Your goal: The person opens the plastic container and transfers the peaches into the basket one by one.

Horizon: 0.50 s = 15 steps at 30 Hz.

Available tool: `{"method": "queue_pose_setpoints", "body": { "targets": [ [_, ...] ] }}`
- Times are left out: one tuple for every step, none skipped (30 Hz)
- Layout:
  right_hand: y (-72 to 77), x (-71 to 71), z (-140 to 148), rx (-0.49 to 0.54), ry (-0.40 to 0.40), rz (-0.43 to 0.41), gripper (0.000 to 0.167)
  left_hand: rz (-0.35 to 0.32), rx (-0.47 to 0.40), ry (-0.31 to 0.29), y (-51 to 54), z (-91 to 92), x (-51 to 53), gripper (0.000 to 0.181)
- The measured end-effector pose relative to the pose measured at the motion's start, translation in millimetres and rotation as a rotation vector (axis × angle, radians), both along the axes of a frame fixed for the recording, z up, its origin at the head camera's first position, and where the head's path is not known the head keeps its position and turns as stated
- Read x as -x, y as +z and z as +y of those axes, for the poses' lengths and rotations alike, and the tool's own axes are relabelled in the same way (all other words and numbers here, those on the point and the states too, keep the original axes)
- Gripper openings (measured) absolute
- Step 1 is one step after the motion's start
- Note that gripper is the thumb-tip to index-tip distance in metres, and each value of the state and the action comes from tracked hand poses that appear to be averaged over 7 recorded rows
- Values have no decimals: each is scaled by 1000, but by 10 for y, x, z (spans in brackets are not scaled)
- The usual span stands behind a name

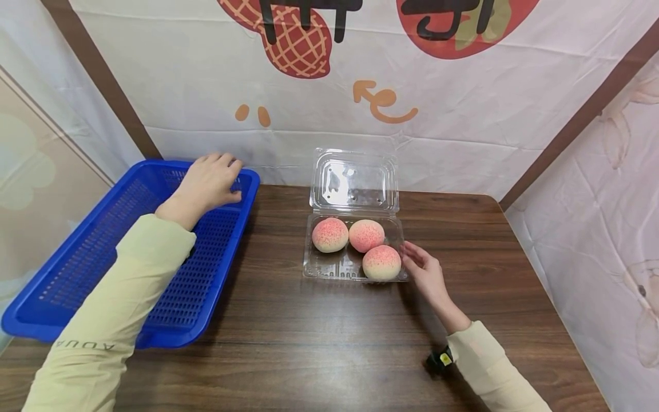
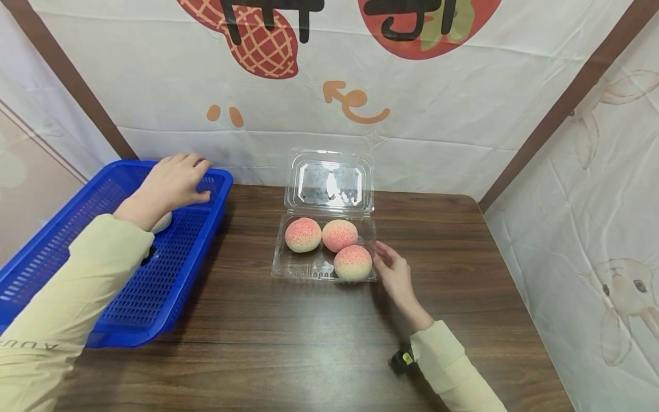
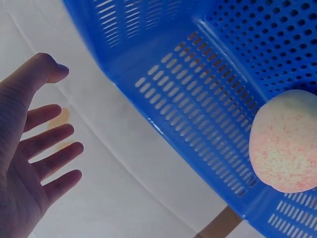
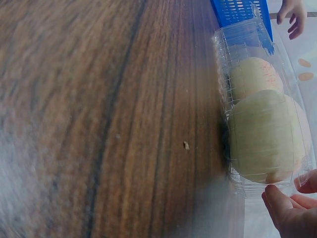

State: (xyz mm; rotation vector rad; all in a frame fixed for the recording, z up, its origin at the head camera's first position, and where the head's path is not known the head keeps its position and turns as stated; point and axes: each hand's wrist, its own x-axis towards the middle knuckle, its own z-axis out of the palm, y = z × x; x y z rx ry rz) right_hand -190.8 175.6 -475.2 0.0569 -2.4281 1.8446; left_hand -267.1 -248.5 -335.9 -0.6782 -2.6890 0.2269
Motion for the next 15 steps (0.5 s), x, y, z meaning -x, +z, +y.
{"method": "queue_pose_setpoints", "body": {
  "targets": [
    [0,0,0,0,1,1,37,0,1,-1,7,12,-2,50],
    [1,-1,0,0,0,3,37,-1,-1,-2,15,24,-4,50],
    [1,-1,0,-1,-1,6,37,-1,-1,-4,23,35,-6,50],
    [1,-1,0,-2,-2,10,37,-3,-1,-3,32,46,-9,50],
    [1,0,1,-3,-2,14,37,-6,-1,-2,40,56,-10,50],
    [-1,1,2,-5,-3,19,37,-10,2,0,48,67,-13,51],
    [-2,1,2,-10,0,24,37,-15,10,3,56,78,-15,52],
    [-5,1,2,-11,2,28,37,-18,18,5,63,88,-18,52],
    [-7,2,2,-10,3,32,37,-22,26,7,70,99,-19,53],
    [-9,0,1,-9,4,36,37,-27,32,10,76,110,-20,54],
    [-11,-1,0,-9,5,39,37,-31,38,10,80,121,-20,55],
    [-13,-1,1,-13,8,42,37,-31,43,10,85,132,-19,55],
    [-13,-3,0,-12,10,44,37,-32,50,10,89,143,-17,56],
    [-13,-5,-1,-9,7,45,37,-33,51,8,93,154,-16,56],
    [-11,-6,-2,-9,6,45,37,-34,52,7,97,165,-15,56]
  ]
}}
